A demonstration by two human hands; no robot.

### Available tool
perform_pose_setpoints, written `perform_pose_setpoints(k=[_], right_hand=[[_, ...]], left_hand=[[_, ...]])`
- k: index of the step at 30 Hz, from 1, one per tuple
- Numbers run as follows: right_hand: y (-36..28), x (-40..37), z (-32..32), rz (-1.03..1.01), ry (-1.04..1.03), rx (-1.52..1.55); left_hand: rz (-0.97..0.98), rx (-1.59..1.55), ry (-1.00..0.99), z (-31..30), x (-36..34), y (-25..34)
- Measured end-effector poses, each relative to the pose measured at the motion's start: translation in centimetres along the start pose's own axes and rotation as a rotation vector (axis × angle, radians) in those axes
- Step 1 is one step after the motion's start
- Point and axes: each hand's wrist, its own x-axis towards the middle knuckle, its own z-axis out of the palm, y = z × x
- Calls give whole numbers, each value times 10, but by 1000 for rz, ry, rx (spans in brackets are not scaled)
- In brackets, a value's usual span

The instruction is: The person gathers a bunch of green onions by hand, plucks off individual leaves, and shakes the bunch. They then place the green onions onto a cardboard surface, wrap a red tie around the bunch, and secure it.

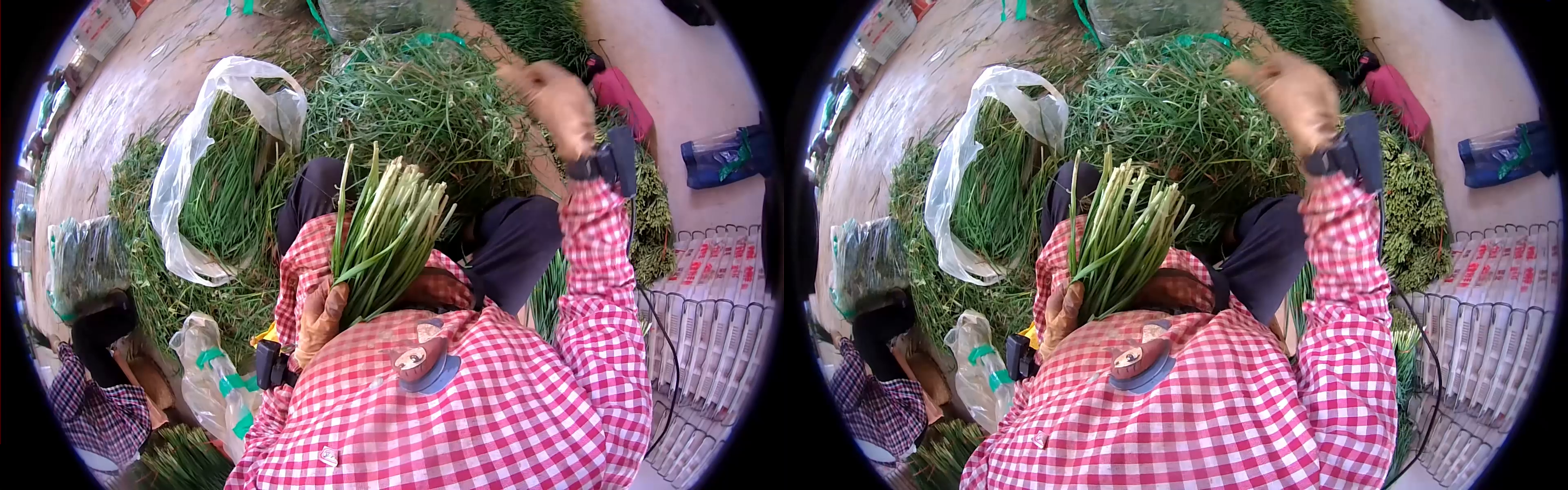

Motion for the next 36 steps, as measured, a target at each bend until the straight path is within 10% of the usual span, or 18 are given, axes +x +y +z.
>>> perform_pose_setpoints(k=[2, 6, 11, 16, 18, 20, 22, 26, 28, 30, 33, 36], right_hand=[[-21, -38, 22, -223, -391, 595], [-45, -71, 58, -668, -350, 349], [-39, -68, 59, -818, -246, 519], [-32, -71, 7, -418, -620, 1180], [-7, -58, 1, -646, -478, 1434], [5, -59, -8, -480, -368, 1292], [3, -67, 7, -250, -149, 190], [-46, -97, 8, -249, -775, 117], [-50, -104, 34, -376, -666, 191], [-41, -112, 64, -456, -583, 692], [-40, -103, 21, -32, -902, 1078], [8, -81, 29, -386, -708, 1718]], left_hand=[[50, 47, -39, -7, 1, -4], [24, 29, -1, 1, -2, 2], [196, 79, -46, -42, 5, -35], [20, 7, 47, -13, 2, -10], [27, 3, 47, -15, 3, -11], [36, 0, 56, -18, 3, -11], [43, 1, 63, -21, 3, -11], [48, 4, 64, -24, 6, -14], [54, 18, 66, -26, 7, -14], [70, 34, 69, -27, 8, -14], [93, 61, 90, -33, 8, -15], [112, 100, 101, -38, 4, -17]])
